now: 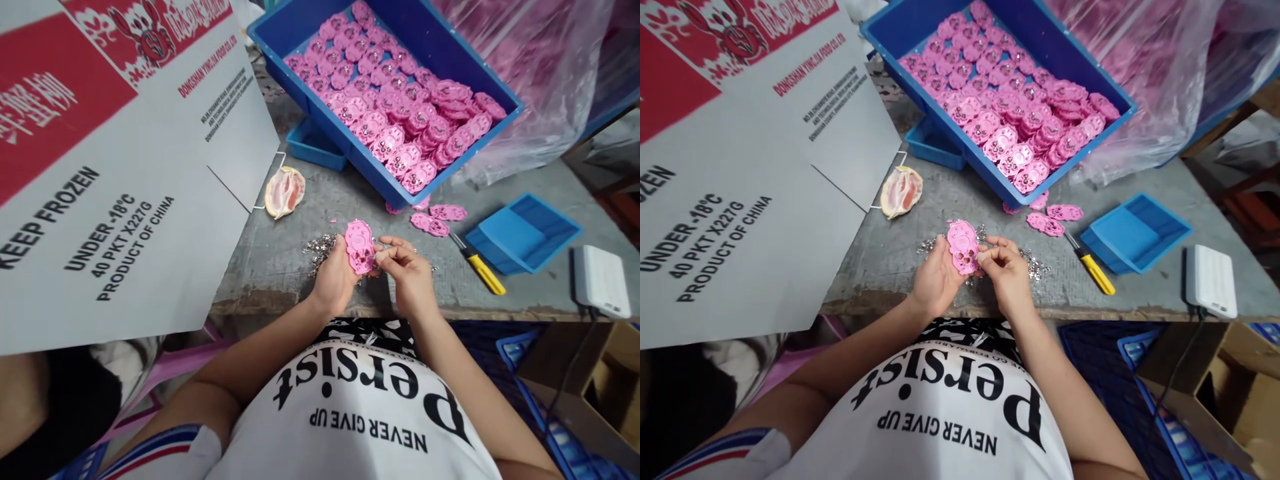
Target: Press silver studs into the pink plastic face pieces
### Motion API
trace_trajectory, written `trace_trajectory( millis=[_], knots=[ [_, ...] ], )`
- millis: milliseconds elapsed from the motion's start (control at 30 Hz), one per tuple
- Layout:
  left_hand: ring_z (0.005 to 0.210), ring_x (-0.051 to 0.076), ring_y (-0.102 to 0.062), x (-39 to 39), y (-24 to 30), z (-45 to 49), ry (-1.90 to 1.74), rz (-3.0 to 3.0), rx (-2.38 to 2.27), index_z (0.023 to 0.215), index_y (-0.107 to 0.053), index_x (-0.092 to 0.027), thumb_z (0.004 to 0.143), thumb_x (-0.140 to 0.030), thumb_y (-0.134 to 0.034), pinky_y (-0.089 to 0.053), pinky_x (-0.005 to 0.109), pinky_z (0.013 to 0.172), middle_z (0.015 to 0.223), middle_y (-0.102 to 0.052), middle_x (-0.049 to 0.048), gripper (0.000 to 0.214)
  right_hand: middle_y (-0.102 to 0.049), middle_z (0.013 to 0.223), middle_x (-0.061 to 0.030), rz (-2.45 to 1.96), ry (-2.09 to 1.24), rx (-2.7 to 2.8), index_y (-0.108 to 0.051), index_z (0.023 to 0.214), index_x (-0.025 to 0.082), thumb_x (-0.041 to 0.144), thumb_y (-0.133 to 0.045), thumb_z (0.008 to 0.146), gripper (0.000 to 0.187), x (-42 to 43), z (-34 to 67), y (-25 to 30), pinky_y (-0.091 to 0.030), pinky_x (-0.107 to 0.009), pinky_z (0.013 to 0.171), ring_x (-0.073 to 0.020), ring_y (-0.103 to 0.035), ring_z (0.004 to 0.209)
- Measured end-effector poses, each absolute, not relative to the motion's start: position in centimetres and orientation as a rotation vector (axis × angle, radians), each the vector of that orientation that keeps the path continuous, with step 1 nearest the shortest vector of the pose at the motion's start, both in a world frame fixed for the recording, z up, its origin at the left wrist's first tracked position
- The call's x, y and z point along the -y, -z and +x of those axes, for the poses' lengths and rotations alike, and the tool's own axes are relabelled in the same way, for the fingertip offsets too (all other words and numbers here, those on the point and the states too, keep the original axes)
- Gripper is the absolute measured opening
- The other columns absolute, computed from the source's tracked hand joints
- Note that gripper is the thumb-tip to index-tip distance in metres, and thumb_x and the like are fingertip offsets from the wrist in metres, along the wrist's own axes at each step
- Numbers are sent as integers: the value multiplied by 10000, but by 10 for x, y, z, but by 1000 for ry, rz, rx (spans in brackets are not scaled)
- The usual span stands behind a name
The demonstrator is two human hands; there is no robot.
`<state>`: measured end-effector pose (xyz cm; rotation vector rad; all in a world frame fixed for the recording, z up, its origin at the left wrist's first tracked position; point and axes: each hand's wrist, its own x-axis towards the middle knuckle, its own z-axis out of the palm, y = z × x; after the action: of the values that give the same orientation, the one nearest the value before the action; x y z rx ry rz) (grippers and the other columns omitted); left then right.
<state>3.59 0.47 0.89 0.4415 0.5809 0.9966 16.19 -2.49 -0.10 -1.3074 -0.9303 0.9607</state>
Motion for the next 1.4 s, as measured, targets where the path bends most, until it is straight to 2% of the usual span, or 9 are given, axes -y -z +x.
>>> trace_trajectory(
  millis=[100,167,267,367,433,567,700,933,1400],
  knots=[
    [1160,241,-660,-2,-7,35,-1029,464,-568,1235,-616,-158,980,-340,-576,-521,383,984,1161,-723,115,315,-688,1058,-87,-1301,-935,951,-704,659,214,398,-786,761,226,25,160,2,-471,-490,1037,-288,-554,1236],
    [1164,218,-660,-1,-7,33,-1040,490,-534,1275,-593,-189,953,-236,-609,-496,387,1021,1150,-723,87,325,-703,1063,-84,-1282,-931,941,-711,663,214,350,-775,770,184,27,159,3,-430,-494,1080,-281,-547,1249],
    [1187,243,-652,0,-8,28,-1017,515,-487,1184,-635,-177,959,-314,-608,-483,407,1044,1115,-719,88,265,-709,1091,-84,-1270,-939,905,-707,667,209,300,-768,763,146,30,157,2,-399,-498,1108,-278,-542,1265],
    [1223,286,-631,-2,-11,24,-997,528,-469,1096,-669,-159,954,-476,-590,-483,422,1050,1089,-714,103,356,-705,1076,-85,-1257,-963,873,-693,653,209,286,-777,748,149,33,154,-1,-417,-492,1094,-280,-536,1280],
    [1242,297,-620,-3,-12,23,-994,536,-461,1079,-675,-154,949,-500,-589,-477,429,1061,1095,-715,113,380,-696,1100,-83,-1222,-993,856,-699,661,210,267,-779,742,127,34,152,-3,-433,-486,1078,-277,-548,1267],
    [1252,279,-626,-4,-12,24,-1021,547,-426,1202,-647,-178,912,-407,-681,-434,440,1114,1169,-713,107,370,-683,1106,-60,-1174,-972,875,-700,662,215,240,-773,759,123,36,149,-5,-401,-483,1106,-256,-573,1221],
    [1337,250,-576,-2,-6,23,-1010,568,-365,1400,-548,-275,843,-289,-778,-348,440,1194,1292,-680,74,603,-674,1122,-53,-1189,-922,845,-698,650,219,241,-775,759,135,37,148,-5,-371,-502,1128,-261,-560,1235],
    [1402,244,-506,0,2,20,-987,613,-344,1328,-627,-324,754,-160,-828,-338,449,1220,1399,-626,33,630,-685,1148,-53,-1187,-926,807,-718,643,235,251,-775,746,120,37,147,-7,-323,-526,1159,-278,-538,1272],
    [1345,226,-533,-1,8,19,-984,715,-403,1268,-649,-332,687,-206,-874,-382,415,1182,1405,-612,40,636,-683,1151,-61,-1205,-930,826,-698,624,225,255,-776,730,135,35,146,-4,-350,-516,1147,-277,-582,1207]
  ],
)
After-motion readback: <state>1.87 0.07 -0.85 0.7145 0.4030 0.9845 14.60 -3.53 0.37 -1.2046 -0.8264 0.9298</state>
